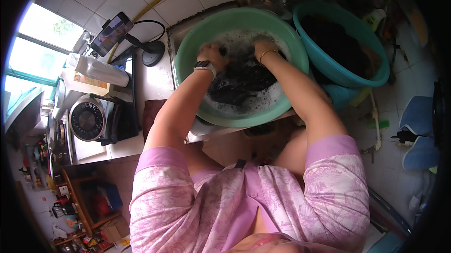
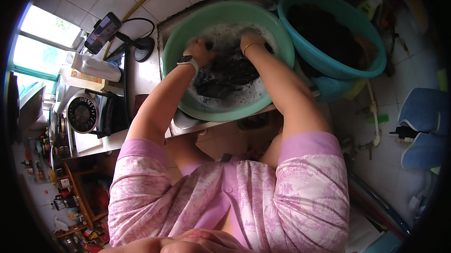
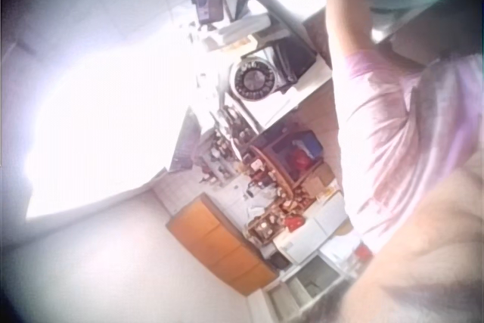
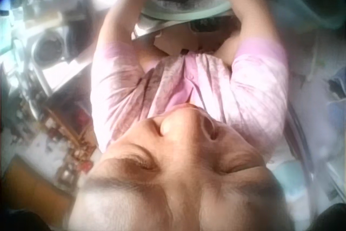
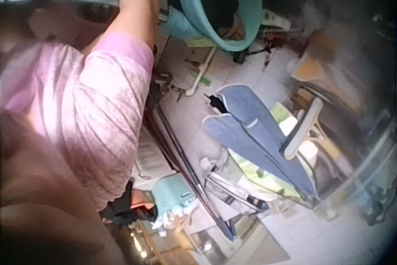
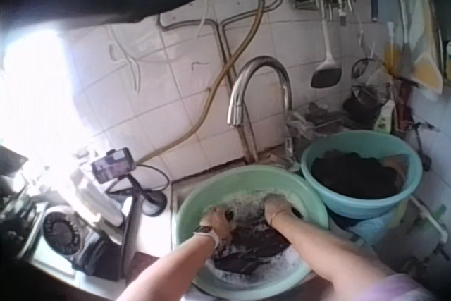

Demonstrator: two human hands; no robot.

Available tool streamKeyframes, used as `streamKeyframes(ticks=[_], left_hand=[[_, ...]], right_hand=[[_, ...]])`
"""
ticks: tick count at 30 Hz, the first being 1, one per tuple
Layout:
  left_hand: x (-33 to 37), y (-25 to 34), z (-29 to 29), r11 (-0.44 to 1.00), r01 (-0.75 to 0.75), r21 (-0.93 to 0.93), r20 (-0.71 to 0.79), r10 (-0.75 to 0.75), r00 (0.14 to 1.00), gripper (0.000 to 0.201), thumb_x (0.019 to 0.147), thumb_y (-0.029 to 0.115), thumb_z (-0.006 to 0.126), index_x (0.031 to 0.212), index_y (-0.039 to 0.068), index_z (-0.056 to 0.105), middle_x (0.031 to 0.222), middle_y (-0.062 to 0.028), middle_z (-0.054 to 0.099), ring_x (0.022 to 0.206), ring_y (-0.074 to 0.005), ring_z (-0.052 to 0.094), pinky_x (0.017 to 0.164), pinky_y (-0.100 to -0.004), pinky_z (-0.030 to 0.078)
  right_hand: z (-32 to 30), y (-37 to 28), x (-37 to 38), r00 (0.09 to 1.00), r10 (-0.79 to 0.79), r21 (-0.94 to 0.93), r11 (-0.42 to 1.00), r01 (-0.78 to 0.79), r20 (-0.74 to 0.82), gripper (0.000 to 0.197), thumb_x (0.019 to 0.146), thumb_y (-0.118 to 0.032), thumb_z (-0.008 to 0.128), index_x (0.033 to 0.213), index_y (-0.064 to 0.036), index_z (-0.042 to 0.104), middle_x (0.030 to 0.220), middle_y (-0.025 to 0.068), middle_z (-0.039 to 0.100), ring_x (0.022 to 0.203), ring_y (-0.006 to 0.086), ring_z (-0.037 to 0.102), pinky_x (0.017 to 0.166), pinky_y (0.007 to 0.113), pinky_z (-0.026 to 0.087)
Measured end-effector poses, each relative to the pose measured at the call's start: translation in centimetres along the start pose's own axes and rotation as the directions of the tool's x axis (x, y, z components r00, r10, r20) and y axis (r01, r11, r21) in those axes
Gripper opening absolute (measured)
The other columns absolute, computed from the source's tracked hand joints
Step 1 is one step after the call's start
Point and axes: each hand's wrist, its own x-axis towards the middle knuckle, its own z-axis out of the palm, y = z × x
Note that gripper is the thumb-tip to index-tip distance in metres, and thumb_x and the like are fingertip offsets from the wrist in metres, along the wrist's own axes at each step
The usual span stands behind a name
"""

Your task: The person washes a dark garment by hand in a basin of soapy water, scrubbing the fabric and eventually rinsing it.

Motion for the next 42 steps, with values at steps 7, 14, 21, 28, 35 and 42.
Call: streamKeyframes(ticks=[7, 14, 21, 28, 35, 42], left_hand=[[0.6, 0.2, -4.7, -0.972, 0.169, 0.161, 0.247, 0.206, 0.947, 0.091, 0.085, 0.081, 0.035, 0.139, 0.009, 0.051, 0.135, -0.0154, 0.056, 0.123, -0.032, 0.053, 0.105, -0.046, 0.041], [0.0, -1.7, 4.2, -0.979, -0.188, 0.082, -0.393, -0.205, 0.896, 0.047, 0.098, 0.053, 0.046, 0.105, 0.01, 0.062, 0.092, -0.0119, 0.065, 0.082, -0.027, 0.064, 0.075, -0.0382, 0.053], [-6.6, -0.2, -4.4, -0.873, -0.472, -0.128, -0.028, -0.472, 0.881, 0.025, 0.102, 0.027, 0.041, 0.108, 0.011, 0.059, 0.097, -0.0095, 0.065, 0.088, -0.0257, 0.061, 0.079, -0.0364, 0.051], [-6.8, 0.3, -5.6, -0.974, -0.161, -0.159, 0.31, -0.204, 0.929, 0.031, 0.098, 0.029, 0.044, 0.11, 0.006, 0.061, 0.106, -0.0092, 0.065, 0.094, -0.027, 0.062, 0.084, -0.0353, 0.049], [-11.1, -2.9, -5.3, -0.231, -0.25, -0.94, 0.002, -0.739, 0.673, 0.054, 0.088, 0.037, 0.066, 0.12, -0.005, 0.057, 0.105, -0.026, 0.066, 0.102, -0.0418, 0.062, 0.089, -0.04, 0.048], [-12.6, -5.3, -1.4, -0.058, -0.306, -0.95, -0.19, -0.669, 0.719, 0.05, 0.082, 0.026, 0.073, 0.122, 0.0, 0.059, 0.11, -0.0219, 0.065, 0.105, -0.0342, 0.063, 0.091, -0.0368, 0.048]], right_hand=[[4.5, -3.6, -0.3, 0.757, 0.198, 0.692, 0.591, 0.414, -0.622, 0.028, 0.088, -0.016, 0.048, 0.11, -0.0079, 0.062, 0.109, 0.0225, 0.065, 0.103, 0.0432, 0.06, 0.088, 0.05, 0.048], [1.3, -11.1, -13.8, 0.502, -0.039, 0.392, 0.573, 0.72, -0.864, 0.028, 0.083, -0.016, 0.062, 0.108, -0.0087, 0.052, 0.096, 0.0151, 0.063, 0.085, 0.0381, 0.063, 0.069, 0.048, 0.052], [0.9, -9.0, -12.7, 0.263, -0.267, -0.011, 0.722, 0.692, -0.927, 0.033, 0.08, -0.02, 0.067, 0.105, -0.0089, 0.049, 0.087, 0.0107, 0.061, 0.073, 0.0324, 0.064, 0.061, 0.043, 0.053], [1.2, -7.3, -10.2, 0.362, -0.202, 0.059, 0.801, 0.596, -0.91, 0.032, 0.085, -0.029, 0.064, 0.104, -0.0066, 0.051, 0.088, 0.0152, 0.067, 0.075, 0.0343, 0.068, 0.065, 0.046, 0.055], [-2.0, 2.6, -7.5, 0.625, -0.277, 0.117, 0.851, 0.513, -0.73, 0.054, 0.076, -0.047, 0.078, 0.107, -0.0087, 0.055, 0.091, 0.0148, 0.069, 0.089, 0.0344, 0.067, 0.075, 0.046, 0.053], [-7.1, 2.9, -13.6, 0.96, -0.237, -0.09, 0.964, 0.252, 0.15, 0.097, 0.068, -0.068, 0.073, 0.131, 0.0039, 0.054, 0.117, 0.0238, 0.064, 0.108, 0.0347, 0.062, 0.092, 0.041, 0.049]])
